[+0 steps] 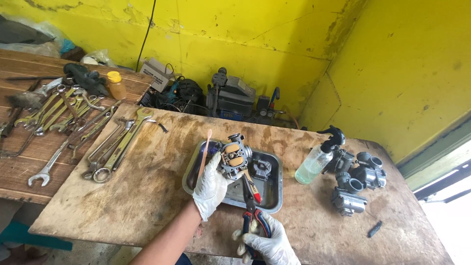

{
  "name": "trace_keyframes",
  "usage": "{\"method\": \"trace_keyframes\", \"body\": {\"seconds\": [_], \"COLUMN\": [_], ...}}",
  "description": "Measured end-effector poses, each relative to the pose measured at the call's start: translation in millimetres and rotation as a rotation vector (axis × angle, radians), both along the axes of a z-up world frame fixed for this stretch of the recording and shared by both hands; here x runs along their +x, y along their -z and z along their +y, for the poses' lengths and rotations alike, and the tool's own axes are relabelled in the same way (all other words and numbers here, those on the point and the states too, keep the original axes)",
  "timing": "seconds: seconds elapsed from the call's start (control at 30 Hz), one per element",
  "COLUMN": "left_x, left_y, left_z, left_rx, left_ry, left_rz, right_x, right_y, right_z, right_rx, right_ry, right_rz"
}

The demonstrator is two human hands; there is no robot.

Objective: Disassembling a motorcycle carburetor to inspect and remove the float and needle valve using pliers and a pick.

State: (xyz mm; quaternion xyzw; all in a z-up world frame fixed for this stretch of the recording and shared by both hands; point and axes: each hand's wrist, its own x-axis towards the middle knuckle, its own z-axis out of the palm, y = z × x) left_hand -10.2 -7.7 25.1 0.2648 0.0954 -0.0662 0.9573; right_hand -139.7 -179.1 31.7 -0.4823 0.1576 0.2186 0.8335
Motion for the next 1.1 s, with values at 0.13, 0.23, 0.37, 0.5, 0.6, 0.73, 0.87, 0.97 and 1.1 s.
{"method": "trace_keyframes", "body": {"seconds": [0.13,0.23,0.37,0.5,0.6,0.73,0.87,0.97,1.1], "left_x": [-14,-13,-17,-16,-23,-21,-5,-3,3], "left_y": [-25,-25,-35,-43,-68,-80,-56,-59,-59], "left_z": [-3,-7,-10,-15,-22,-27,-26,-26,-30], "left_rx": [0.025,0.069,0.055,0.094,0.129,0.157,0.072,0.065,0.059], "left_ry": [0.042,0.029,0.026,-0.013,-0.051,-0.036,-0.050,-0.059,-0.043], "left_rz": [0.010,0.020,0.062,0.053,0.061,0.078,0.144,0.165,0.193], "right_x": [-2,-4,2,12,14,33,57,63,68], "right_y": [10,0,16,30,19,62,87,124,40], "right_z": [-20,-30,-44,-53,-51,-63,-74,-89,-93], "right_rx": [0.053,0.004,0.122,0.146,0.158,0.060,0.129,0.450,-0.034], "right_ry": [-0.052,-0.062,-0.041,-0.012,0.074,0.103,0.056,-0.036,-0.298], "right_rz": [-0.083,-0.062,-0.076,-0.080,-0.023,-0.416,-0.052,0.011,-0.175]}}
